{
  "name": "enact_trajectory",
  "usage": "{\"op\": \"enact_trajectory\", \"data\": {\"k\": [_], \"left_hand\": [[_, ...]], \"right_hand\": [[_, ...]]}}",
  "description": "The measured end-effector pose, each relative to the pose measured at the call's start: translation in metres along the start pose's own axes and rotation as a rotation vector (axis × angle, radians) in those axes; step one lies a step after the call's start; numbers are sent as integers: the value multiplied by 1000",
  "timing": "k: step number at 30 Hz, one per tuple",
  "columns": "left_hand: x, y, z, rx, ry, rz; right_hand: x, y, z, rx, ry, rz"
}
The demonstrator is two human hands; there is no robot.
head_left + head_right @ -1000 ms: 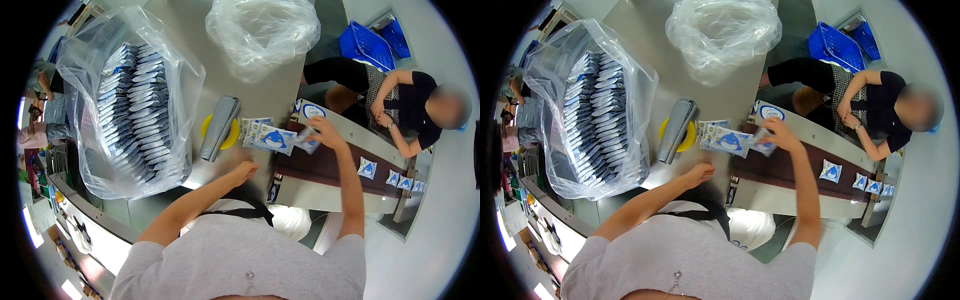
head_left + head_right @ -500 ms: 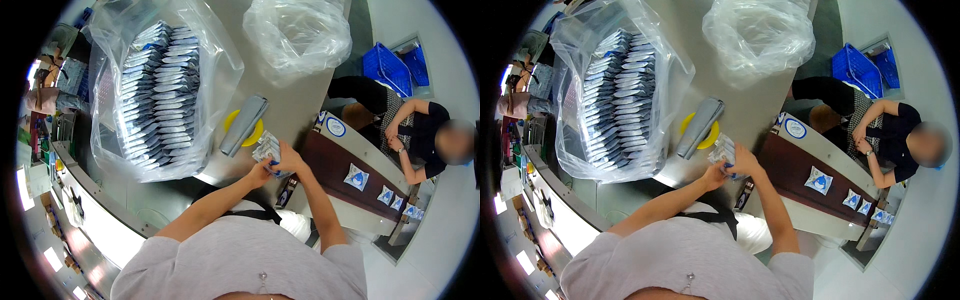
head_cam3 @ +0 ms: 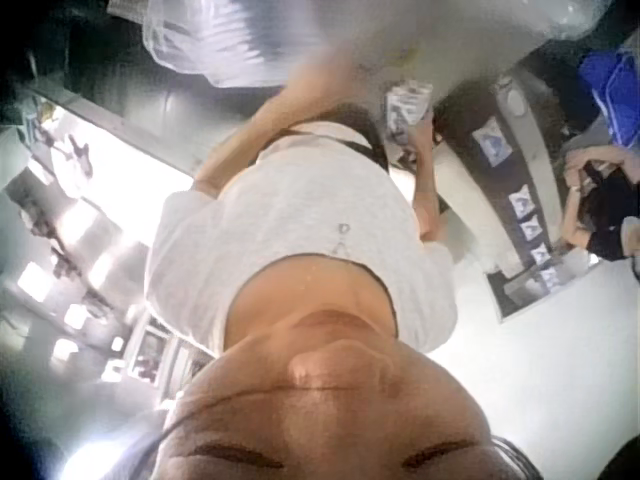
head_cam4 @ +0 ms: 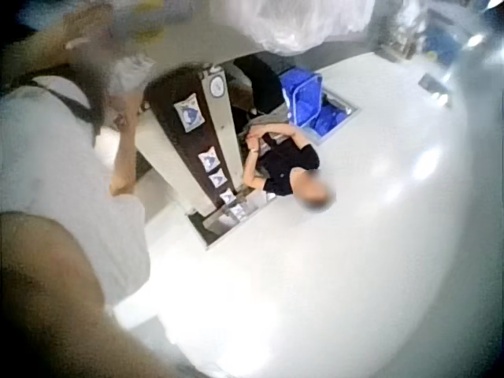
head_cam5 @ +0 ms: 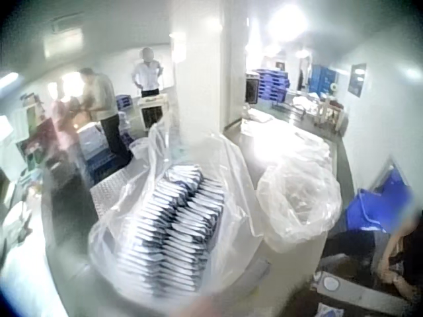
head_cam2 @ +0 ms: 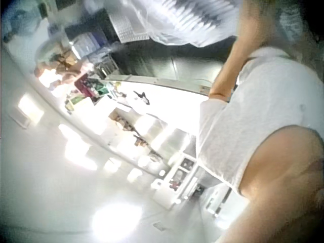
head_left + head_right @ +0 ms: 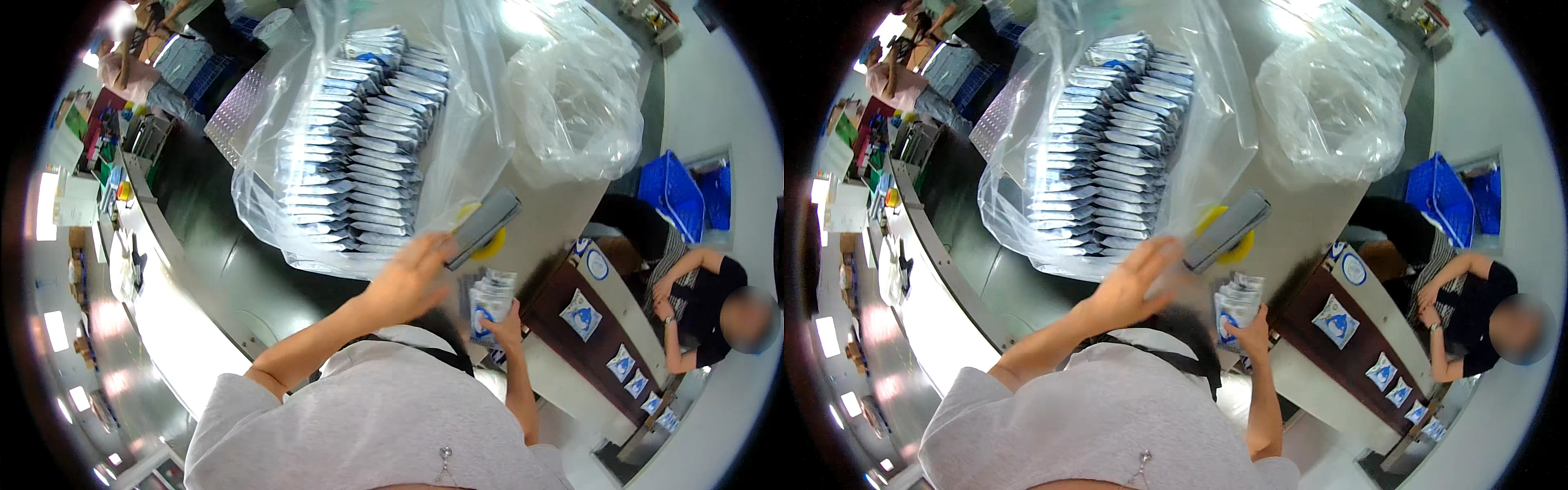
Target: The person repeatedly takes small, individually wrapped items from a large plastic bag and places them onto a conveyor belt. Another person is visible in the background working at a separate station. The camera is extremely unstable throughout the process.
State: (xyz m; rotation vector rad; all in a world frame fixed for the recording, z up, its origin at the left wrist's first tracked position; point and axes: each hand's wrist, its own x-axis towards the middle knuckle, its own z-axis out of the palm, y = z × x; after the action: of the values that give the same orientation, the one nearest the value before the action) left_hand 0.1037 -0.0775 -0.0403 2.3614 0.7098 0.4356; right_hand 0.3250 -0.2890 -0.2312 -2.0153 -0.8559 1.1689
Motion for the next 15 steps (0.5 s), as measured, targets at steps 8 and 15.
{"op": "enact_trajectory", "data": {"k": [8, 15], "left_hand": [[-38, -51, 12, 414, -501, -514], [-68, -48, 30, 510, -372, -282]], "right_hand": [[74, -159, 28, 1001, -490, -283], [110, -285, 118, -454, -123, -690]]}}
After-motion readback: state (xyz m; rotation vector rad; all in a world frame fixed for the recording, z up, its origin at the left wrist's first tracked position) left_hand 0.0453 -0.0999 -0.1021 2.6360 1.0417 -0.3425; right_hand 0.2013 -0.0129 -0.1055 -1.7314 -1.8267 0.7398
